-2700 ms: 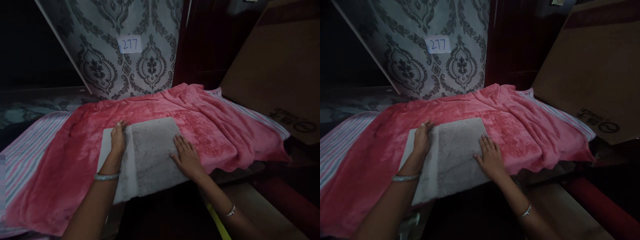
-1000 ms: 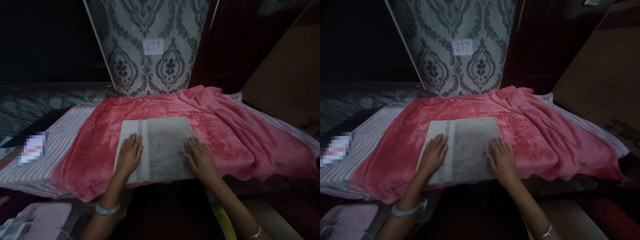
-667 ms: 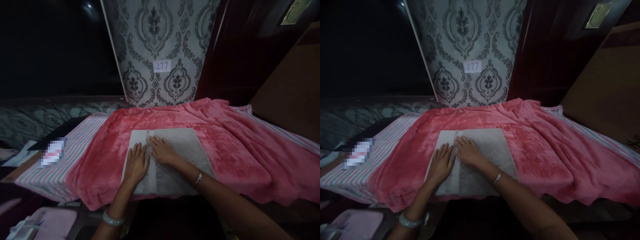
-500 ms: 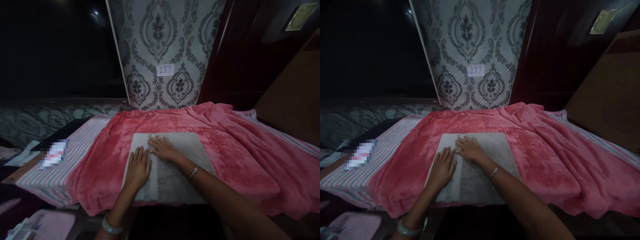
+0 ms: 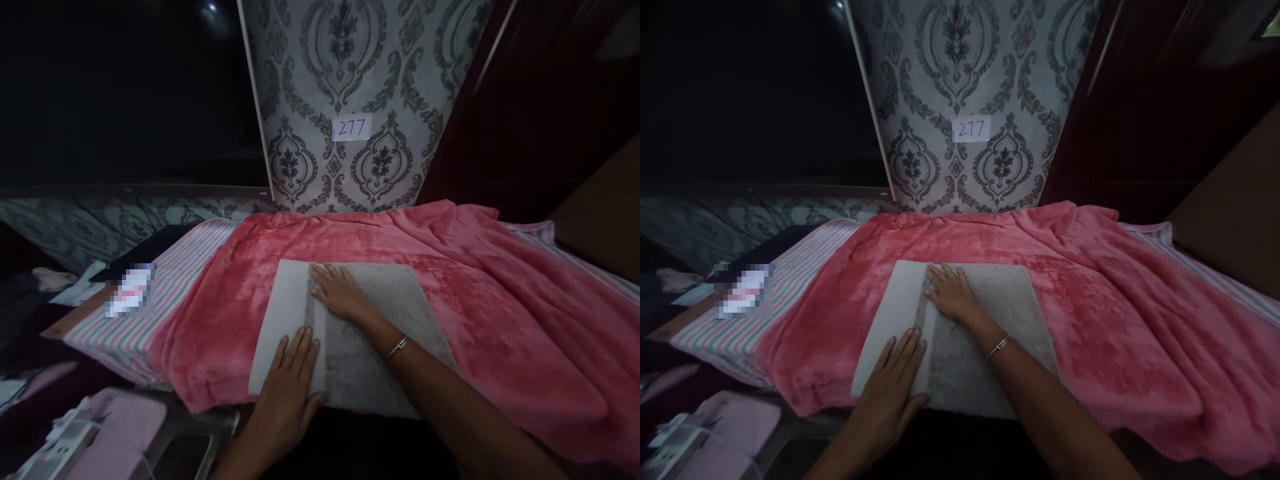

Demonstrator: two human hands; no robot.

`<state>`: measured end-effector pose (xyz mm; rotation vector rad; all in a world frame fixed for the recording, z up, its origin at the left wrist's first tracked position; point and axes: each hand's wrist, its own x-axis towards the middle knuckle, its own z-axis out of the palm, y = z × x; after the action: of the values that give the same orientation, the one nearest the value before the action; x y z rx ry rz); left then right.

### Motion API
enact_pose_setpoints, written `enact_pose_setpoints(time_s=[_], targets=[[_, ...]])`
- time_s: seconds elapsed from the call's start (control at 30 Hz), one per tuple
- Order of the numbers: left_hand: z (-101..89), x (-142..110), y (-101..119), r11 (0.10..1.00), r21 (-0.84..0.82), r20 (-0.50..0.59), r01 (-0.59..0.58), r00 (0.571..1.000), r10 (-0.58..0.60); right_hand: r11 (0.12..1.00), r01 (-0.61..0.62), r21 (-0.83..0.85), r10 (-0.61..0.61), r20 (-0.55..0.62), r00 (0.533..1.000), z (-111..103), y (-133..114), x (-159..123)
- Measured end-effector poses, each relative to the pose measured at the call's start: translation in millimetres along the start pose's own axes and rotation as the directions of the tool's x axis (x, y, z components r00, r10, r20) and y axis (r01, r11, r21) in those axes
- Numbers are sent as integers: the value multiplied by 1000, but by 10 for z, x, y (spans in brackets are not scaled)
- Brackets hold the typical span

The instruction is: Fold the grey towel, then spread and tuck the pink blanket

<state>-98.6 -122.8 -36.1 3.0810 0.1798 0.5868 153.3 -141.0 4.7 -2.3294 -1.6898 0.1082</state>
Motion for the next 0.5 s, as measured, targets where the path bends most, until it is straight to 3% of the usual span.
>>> enact_pose_setpoints(time_s=[0.13,0.23,0.37,0.5], targets=[[-95,-225,141,999,-52,-38,5,999,-7,1000,6,12,-6,-21,1000,34,7,-4],[-181,-216,82,991,-131,-73,15,997,-25,1000,10,12,-9,-40,999,49,12,-7],[-248,189,-238,968,-220,-101,118,985,-143,997,2,73,4,-85,996,70,59,4],[-198,837,-532,960,-94,32,264,964,-262,982,12,187,26,-196,980,118,144,43]])
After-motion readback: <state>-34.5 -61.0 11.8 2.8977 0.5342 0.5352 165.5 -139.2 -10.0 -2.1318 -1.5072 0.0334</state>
